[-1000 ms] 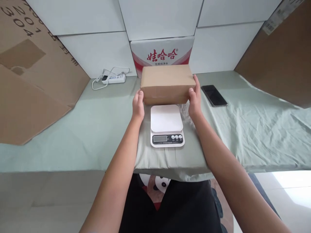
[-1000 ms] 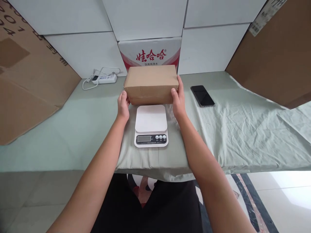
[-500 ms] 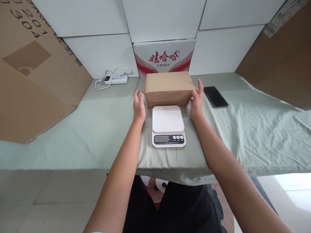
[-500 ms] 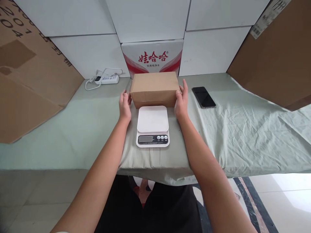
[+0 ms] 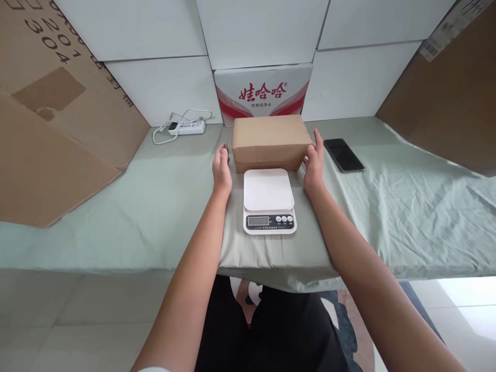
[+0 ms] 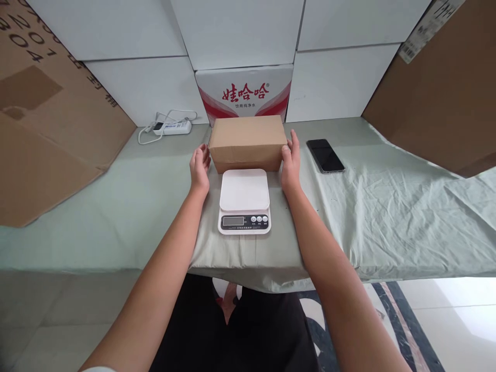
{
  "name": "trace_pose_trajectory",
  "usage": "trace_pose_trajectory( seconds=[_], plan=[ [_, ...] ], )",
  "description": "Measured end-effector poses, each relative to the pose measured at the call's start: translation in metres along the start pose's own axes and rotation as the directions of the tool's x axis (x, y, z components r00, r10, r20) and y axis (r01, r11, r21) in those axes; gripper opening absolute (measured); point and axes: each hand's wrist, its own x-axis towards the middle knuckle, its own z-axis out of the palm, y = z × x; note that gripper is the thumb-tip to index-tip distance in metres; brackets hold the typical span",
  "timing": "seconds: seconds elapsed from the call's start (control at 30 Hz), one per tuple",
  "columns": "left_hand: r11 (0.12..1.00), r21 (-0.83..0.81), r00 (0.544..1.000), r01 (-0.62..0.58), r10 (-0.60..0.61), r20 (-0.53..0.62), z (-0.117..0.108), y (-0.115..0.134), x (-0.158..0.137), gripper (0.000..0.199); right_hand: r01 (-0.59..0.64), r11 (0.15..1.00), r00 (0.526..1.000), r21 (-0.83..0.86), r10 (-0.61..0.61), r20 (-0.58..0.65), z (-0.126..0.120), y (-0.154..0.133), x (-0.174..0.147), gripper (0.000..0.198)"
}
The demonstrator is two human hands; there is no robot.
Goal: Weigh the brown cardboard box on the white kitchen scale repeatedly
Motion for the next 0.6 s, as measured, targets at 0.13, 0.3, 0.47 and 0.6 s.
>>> trace_pose_trajectory(
  seconds=[0.13,0.3,0.47,0.6],
  plan=[
    [1.000,-0.007,0.998,0.003,-0.002,0.070,0.003,-0.002,-0.002,0.095,-0.090,0.995,0.996,0.037,0.091,-0.015,0.002,0.000,0.002,0.107],
    [1.000,-0.016,0.996,0.019,-0.018,0.084,0.006,0.005,-0.008,0.093,-0.116,0.993,0.993,0.017,0.116,-0.018,0.001,0.001,0.002,0.110],
    [0.999,-0.038,0.993,0.005,0.000,0.122,0.008,0.011,-0.012,0.089,-0.085,0.996,0.996,0.005,0.085,0.017,0.000,-0.001,0.001,0.101],
    [0.999,-0.034,0.994,0.006,-0.002,0.112,0.008,0.008,-0.009,0.091,-0.088,0.996,0.996,0.015,0.088,0.012,0.001,-0.001,0.002,0.098]
  ],
)
